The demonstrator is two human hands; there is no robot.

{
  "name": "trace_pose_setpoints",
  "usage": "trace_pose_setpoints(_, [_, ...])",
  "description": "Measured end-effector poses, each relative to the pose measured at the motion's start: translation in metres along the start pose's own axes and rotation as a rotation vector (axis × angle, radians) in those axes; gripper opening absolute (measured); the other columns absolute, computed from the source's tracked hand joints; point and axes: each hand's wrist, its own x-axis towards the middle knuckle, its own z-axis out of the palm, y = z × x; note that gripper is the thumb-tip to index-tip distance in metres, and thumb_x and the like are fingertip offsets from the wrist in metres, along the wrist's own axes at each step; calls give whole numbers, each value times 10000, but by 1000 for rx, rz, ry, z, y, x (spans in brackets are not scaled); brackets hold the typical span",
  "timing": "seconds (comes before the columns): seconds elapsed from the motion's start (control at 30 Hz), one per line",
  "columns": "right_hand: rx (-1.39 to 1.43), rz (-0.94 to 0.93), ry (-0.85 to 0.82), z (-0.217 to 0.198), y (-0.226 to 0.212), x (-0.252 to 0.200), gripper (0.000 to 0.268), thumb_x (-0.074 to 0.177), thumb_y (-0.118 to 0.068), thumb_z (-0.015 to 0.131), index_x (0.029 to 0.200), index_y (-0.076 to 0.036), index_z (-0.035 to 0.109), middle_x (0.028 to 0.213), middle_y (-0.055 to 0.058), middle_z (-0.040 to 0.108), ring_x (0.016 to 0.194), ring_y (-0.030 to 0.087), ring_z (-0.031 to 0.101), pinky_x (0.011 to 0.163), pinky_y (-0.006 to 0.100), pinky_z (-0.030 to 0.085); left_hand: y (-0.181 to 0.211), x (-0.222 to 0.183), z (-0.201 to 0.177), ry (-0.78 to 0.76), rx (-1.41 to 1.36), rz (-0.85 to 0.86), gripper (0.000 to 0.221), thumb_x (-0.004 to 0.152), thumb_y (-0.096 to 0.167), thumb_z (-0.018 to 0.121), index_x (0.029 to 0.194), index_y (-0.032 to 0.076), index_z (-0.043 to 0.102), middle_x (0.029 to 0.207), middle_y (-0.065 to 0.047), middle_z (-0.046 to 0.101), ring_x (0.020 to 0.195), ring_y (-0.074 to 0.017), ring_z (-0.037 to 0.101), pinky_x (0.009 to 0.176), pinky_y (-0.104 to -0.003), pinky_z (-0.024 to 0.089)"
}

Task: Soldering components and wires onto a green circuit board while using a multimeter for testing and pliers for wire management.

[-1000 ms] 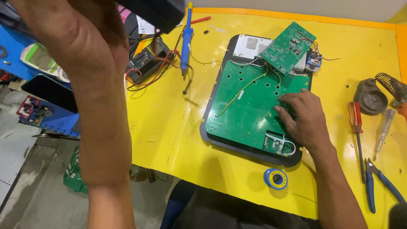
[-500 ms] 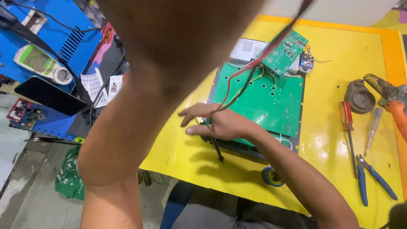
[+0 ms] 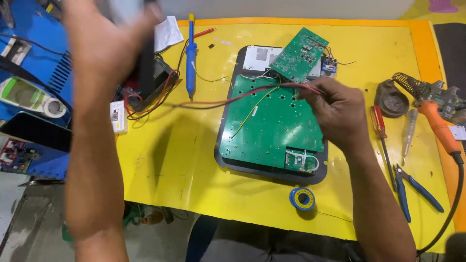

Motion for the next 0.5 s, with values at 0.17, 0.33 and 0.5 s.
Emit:
trace_pose_setpoints(0.17, [-866, -675, 491, -22, 30, 11, 199, 1106, -127, 864, 1010, -30, 719, 765, 91, 635, 630, 218, 582, 596, 378, 400, 29, -100, 88, -664, 271, -512, 918, 749, 656, 767, 1444, 121, 498, 1410, -277, 491, 1271, -476, 499, 955, -611, 468])
trace_pose_setpoints(0.33, [-656, -560, 547, -25, 82, 6, 284, 1083, -271, 828, 1095, -9, 718, 684, 56, 501, 670, 259, 537, 759, 420, 445, 45, -137, 126, -613, 284, -594, 936, 783, 550, 807, 1498, 75, 434, 1307, -285, 496, 1266, -464, 478, 991, -606, 434])
trace_pose_setpoints(0.5, [-294, -214, 399, -20, 97, -2, 254, 1141, -202, 771, 981, -7, 742, 546, 71, 542, 519, 215, 561, 668, 346, 491, 34, -148, 144, -522, 299, -566, 935, 834, 531, 861, 1507, 7, 478, 1333, -326, 523, 1244, -453, 524, 952, -628, 467])
